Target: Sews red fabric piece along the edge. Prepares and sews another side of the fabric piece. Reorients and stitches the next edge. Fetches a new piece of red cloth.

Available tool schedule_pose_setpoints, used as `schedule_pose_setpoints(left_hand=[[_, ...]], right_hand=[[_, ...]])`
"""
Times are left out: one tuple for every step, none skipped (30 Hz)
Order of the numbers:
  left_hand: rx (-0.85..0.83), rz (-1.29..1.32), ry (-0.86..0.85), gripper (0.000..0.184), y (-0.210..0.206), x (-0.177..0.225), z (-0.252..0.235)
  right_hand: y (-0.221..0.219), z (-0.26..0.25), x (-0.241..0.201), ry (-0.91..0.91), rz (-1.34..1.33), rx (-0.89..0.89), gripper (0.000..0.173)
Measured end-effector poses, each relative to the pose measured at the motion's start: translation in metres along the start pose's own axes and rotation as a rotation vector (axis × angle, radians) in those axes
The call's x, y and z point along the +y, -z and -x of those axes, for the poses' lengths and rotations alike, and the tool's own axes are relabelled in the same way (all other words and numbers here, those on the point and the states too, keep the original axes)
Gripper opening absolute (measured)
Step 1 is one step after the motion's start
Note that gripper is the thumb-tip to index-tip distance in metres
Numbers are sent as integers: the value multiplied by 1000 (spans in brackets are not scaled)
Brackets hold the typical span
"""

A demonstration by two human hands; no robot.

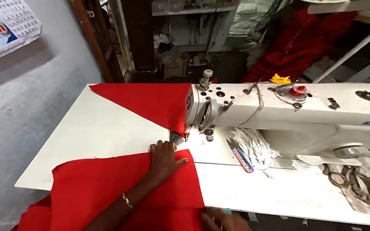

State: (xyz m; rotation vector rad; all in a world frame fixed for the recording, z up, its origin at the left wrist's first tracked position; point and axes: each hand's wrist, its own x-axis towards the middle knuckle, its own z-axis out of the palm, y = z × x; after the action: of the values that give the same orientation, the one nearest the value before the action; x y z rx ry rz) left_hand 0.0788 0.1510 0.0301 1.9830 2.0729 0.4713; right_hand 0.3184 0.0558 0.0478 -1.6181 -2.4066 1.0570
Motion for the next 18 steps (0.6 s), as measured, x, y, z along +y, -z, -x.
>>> schedule_pose_setpoints(left_hand=[[-22, 42, -18, 51, -1, 3, -9], [-40, 113, -42, 42, -3, 4, -15], [-34, 202, -74, 34, -8, 1, -18], [-15, 288, -104, 30, -14, -4, -19], [15, 359, -129, 28, -19, -8, -19], [40, 434, -144, 26, -22, -12, -18], [48, 524, -139, 24, -22, -14, -18], [50, 617, -117, 21, -23, -16, -17], [53, 704, -88, 17, -23, -16, -18], [55, 762, -53, 14, -22, -16, -19], [51, 806, -20, 11, -21, -14, -19], [41, 835, 5, 11, -20, -12, -20], [31, 853, 19, 11, -19, -11, -20], [21, 862, 21, 12, -18, -11, -19], [16, 870, 16, 12, -18, -11, -18], [17, 876, 9, 12, -18, -12, -18], [23, 884, 2, 12, -18, -13, -18], [30, 892, -5, 11, -18, -14, -18]], right_hand=[[4, -21, -2, 59, 4, 213, 37], [4, -47, -2, 120, 7, 422, 32], [1, -74, 0, 167, -8, 568, 27], [-3, -98, 1, 182, -76, 612, 25], [-7, -117, 2, 182, -189, 613, 29], [-13, -132, 1, 165, -334, 599, 31], [-18, -140, -2, 140, -491, 593, 29], [-24, -145, -5, 125, -617, 612, 26], [-28, -147, -8, 135, -685, 664, 24], [-32, -147, -12, 163, -682, 730, 23], [-35, -146, -16, 196, -603, 802, 24], [-38, -145, -19, 228, -472, 869, 26], [-39, -145, -22, 248, -332, 909, 28], [-41, -146, -25, 259, -220, 923, 30], [-41, -146, -26, 263, -163, 919, 28], [-41, -146, -27, 258, -164, 912, 25], [-38, -146, -27, 243, -229, 895, 24], [-33, -146, -25, 207, -346, 854, 24]])
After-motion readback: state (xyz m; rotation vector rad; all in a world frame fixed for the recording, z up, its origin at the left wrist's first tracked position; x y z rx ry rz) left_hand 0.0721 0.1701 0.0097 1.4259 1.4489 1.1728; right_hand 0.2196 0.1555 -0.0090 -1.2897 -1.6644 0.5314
